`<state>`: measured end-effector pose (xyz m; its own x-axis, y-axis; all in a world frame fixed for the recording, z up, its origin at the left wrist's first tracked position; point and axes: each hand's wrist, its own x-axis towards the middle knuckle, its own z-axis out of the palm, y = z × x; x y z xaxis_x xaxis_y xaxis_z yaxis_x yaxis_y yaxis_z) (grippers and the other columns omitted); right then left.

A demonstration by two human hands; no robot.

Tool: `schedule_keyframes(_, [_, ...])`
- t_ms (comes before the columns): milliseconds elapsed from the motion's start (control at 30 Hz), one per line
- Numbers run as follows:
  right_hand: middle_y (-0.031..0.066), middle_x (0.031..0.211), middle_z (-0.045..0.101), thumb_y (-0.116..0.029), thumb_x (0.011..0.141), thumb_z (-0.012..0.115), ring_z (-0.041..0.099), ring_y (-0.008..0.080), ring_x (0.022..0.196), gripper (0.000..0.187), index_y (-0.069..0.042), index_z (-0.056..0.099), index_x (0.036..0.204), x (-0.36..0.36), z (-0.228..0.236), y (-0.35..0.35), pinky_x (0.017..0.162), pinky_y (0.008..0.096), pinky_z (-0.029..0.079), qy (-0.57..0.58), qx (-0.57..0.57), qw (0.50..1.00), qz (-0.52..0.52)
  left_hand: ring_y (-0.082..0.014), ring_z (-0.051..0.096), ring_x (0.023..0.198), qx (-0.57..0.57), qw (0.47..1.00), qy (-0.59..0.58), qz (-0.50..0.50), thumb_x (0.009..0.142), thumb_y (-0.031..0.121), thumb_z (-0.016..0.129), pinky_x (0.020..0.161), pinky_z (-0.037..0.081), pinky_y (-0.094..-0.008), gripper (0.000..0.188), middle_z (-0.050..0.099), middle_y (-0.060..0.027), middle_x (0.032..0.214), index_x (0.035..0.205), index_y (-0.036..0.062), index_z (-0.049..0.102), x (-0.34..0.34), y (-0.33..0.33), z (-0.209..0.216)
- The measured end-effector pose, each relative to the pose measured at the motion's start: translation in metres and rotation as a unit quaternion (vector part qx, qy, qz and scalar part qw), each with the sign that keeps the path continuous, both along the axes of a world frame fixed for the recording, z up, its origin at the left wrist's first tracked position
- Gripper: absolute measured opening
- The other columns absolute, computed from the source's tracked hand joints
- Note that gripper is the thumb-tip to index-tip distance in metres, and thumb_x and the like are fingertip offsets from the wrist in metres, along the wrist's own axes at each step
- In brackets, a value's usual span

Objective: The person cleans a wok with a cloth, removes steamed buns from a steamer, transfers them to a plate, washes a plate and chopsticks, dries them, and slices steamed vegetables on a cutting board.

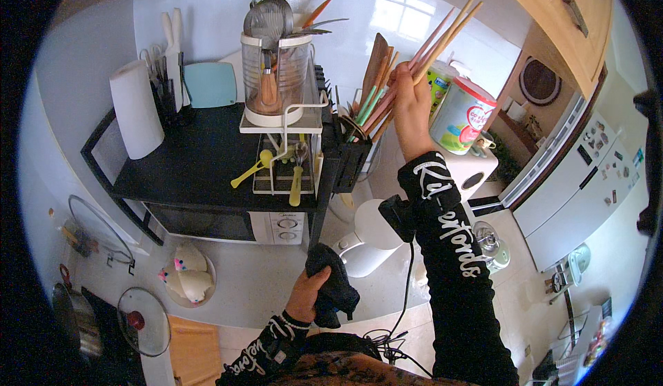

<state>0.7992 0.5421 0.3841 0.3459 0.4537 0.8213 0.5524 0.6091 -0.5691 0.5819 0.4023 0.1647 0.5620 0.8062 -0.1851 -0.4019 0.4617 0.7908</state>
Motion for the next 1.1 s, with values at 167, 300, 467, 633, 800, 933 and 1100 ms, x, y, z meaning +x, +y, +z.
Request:
schedule_keyframes(167, [0.0011, 0.070, 0.046, -0.023, 0.095, 0.045, 0.044, 0.0110, 0.059, 0.018, -0.006, 0.047, 0.088, -0.015, 0.000, 0.006, 0.053, 0.0259, 0.038, 0.090, 0.038, 0.993, 0.063, -0.0270, 0.058, 0.100, -0.024, 0.999, 0.033, -0.017, 0.088, 0.015, 0.056, 0.088, 0.048, -0.0377, 0.038, 0.058, -0.0132, 0.107, 0.123, 0.0051, 0.046, -0.001, 0.005, -0.002])
schedule_keyframes(300, [0.0000, 0.071, 0.046, -0.021, 0.096, 0.045, 0.042, 0.0091, 0.061, 0.014, -0.007, 0.047, 0.093, -0.018, 0.004, 0.008, 0.055, 0.0244, 0.038, 0.192, 0.070, 0.965, 0.163, -0.0273, 0.058, 0.100, -0.071, 0.997, 0.009, -0.015, 0.088, 0.017, 0.057, 0.089, 0.047, -0.0386, 0.039, 0.059, -0.0137, 0.106, 0.123, 0.0046, 0.046, 0.000, 0.008, -0.001])
schedule_keyframes(467, [0.0001, 0.078, 0.049, -0.022, 0.096, 0.046, 0.044, 0.0090, 0.066, 0.016, -0.007, 0.049, 0.100, -0.016, 0.000, 0.015, 0.059, 0.0249, 0.039, 0.154, 0.025, 0.977, 0.147, -0.0224, 0.061, 0.092, -0.121, 0.992, -0.029, -0.006, 0.087, 0.020, 0.059, 0.080, 0.051, -0.0341, 0.035, 0.061, -0.0114, 0.103, 0.116, 0.0024, 0.050, 0.000, 0.007, -0.003])
schedule_keyframes(633, [0.0026, 0.088, 0.053, -0.024, 0.097, 0.045, 0.049, 0.0117, 0.076, 0.025, -0.005, 0.048, 0.113, -0.027, -0.034, 0.027, 0.068, 0.0260, 0.043, 0.132, 0.012, 0.983, 0.124, -0.0221, 0.063, 0.085, -0.067, 0.998, -0.011, 0.020, 0.085, 0.022, 0.061, 0.075, 0.053, -0.0348, 0.030, 0.063, -0.0092, 0.095, 0.108, 0.0037, 0.055, -0.002, 0.007, -0.010])
schedule_keyframes(800, [0.0063, 0.095, 0.055, -0.023, 0.096, 0.046, 0.052, 0.0138, 0.082, 0.034, -0.002, 0.043, 0.124, -0.024, -0.055, 0.016, 0.074, 0.0278, 0.044, 0.135, -0.120, 0.980, 0.087, -0.0208, 0.063, 0.082, -0.155, 0.986, -0.065, 0.011, 0.088, 0.024, 0.057, 0.074, 0.053, -0.0359, 0.026, 0.063, -0.0076, 0.093, 0.105, 0.0044, 0.057, 0.000, 0.009, -0.011])
schedule_keyframes(933, [0.0071, 0.099, 0.055, -0.025, 0.094, 0.051, 0.052, 0.0158, 0.086, 0.040, -0.001, 0.040, 0.125, -0.016, -0.070, -0.013, 0.077, 0.0295, 0.044, 0.069, -0.145, 0.979, 0.128, -0.0197, 0.061, 0.084, -0.061, 0.996, -0.055, -0.021, 0.091, 0.026, 0.054, 0.077, 0.052, -0.0332, 0.029, 0.062, -0.0079, 0.097, 0.107, 0.0018, 0.055, -0.002, 0.013, -0.010])
schedule_keyframes(1100, [0.0126, 0.129, 0.042, -0.025, 0.093, 0.052, 0.041, 0.0212, 0.118, 0.048, -0.004, 0.036, 0.133, -0.011, -0.128, -0.098, 0.096, 0.0333, 0.036, 0.014, -0.177, 0.983, 0.054, -0.0222, 0.059, 0.093, -0.012, 0.997, -0.048, -0.057, 0.091, 0.018, 0.054, 0.085, 0.049, -0.0333, 0.032, 0.059, -0.0118, 0.106, 0.114, -0.0041, 0.051, 0.001, 0.016, -0.008])
